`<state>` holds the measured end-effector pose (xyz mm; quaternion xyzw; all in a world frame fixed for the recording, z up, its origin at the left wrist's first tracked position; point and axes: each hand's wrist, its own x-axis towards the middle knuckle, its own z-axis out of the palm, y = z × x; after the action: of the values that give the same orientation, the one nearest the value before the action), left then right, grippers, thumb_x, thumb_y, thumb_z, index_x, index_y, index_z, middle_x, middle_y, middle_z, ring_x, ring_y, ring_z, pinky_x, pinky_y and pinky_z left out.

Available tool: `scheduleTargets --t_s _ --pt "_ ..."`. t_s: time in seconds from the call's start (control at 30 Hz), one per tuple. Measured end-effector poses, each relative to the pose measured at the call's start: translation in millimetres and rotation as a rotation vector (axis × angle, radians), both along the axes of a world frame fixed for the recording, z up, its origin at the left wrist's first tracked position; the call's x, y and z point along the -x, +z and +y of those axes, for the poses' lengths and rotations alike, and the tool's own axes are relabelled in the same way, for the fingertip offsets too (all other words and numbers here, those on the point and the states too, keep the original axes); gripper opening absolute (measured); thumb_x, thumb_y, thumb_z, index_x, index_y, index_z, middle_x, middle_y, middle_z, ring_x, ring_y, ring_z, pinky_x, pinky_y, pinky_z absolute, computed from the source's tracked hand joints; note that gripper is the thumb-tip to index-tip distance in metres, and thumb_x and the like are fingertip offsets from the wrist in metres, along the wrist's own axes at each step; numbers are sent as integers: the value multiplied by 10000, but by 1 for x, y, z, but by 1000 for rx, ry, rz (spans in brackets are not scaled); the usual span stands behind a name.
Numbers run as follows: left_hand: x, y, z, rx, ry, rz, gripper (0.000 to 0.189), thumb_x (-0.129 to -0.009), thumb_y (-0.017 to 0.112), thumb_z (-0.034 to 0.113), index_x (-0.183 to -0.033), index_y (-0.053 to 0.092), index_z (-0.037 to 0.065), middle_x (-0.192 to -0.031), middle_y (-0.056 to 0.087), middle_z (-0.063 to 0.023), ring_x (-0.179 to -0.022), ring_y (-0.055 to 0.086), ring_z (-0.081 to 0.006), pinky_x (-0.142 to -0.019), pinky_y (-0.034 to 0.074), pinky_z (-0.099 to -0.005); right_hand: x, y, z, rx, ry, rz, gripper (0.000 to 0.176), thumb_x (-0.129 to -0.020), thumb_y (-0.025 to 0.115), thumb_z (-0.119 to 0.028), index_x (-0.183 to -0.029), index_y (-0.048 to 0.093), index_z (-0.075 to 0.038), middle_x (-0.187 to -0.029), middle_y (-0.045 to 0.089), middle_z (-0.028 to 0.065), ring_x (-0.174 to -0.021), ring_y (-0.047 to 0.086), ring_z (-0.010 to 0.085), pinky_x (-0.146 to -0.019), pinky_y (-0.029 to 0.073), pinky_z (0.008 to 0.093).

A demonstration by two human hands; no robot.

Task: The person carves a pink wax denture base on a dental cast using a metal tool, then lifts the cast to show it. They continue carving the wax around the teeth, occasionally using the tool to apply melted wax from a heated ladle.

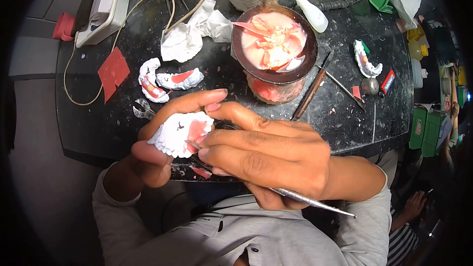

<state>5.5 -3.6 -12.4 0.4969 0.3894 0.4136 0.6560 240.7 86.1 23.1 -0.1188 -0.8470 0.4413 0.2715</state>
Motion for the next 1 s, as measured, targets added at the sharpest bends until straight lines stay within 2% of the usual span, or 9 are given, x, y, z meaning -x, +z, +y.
scheduleTargets --t_s 0.03,0.1,0.13,0.27,0.43,0.63,0.73,0.93,1.0 --pt "-1 3 0 -1 0 0 1227 -868 367 882 -1565 254 -122 -1499 516 -234 -1293 599 -283 -961 550 -375 1 -1 1 29 7 21 290 -814 789 61 -1097 743 16 -1062 770 176 -1127 708 455 -912 597 494" --pt "-3 10 2 54 -3 -9 1240 -845 336 906 -1538 307 -121 -1571 430 -210 -1437 452 -249 -1178 368 -411 2 -4 1 57 11 54 278 -817 781 67 -1089 746 23 -1048 771 180 -1105 715 453 -913 595 509" --pt "-5 10 2 54 -2 -9 1240 -845 336 906 -1538 307 -121 -1571 430 -210 -1437 452 -249 -1178 368 -411 3 -5 1 87 15 86 266 -819 773 73 -1081 750 31 -1034 772 183 -1083 722 450 -914 593 524" --pt "-6 10 4 81 38 -58 1226 -849 335 901 -1542 307 -109 -1562 438 -203 -1421 469 -243 -1157 394 -406 4 -7 1 116 44 99 226 -838 761 72 -1062 749 54 -999 770 200 -1034 744 414 -977 560 560" --pt "-11 5 3 90 58 -108 1202 -863 330 891 -1540 311 -102 -1545 450 -211 -1386 500 -244 -1137 421 -406 5 -6 -1 113 -25 101 168 -877 722 63 -1043 739 78 -965 764 228 -969 769 332 -1099 460 616" --pt "-9 3 7 69 61 -175 1157 -897 330 858 -1532 305 -110 -1524 457 -239 -1368 529 -281 -1139 440 -445 3 -10 1 135 52 160 170 -888 706 62 -1055 739 78 -973 766 222 -984 768 345 -1105 451 623" --pt "-13 0 6 43 137 -192 1140 -910 331 845 -1529 308 -112 -1514 463 -236 -1303 577 -269 -1095 475 -431 2 -5 -2 129 -26 87 170 -891 704 58 -1057 738 78 -972 764 230 -998 765 345 -1107 447 624" --pt "-15 3 8 79 101 -269 1135 -909 365 835 -1527 309 -115 -1493 476 -234 -1209 615 -242 -1016 514 -402 2 -2 2 148 43 67 189 -888 710 54 -1074 743 52 -1003 758 221 -1032 754 343 -1134 419 626" --pt "-24 2 7 33 233 -258 1099 -915 383 821 -1526 299 -89 -1383 535 -192 -1077 626 -209 -912 525 -365 2 -5 1 137 35 86 194 -887 710 57 -1078 743 48 -1013 752 206 -1032 751 338 -1137 418 624"
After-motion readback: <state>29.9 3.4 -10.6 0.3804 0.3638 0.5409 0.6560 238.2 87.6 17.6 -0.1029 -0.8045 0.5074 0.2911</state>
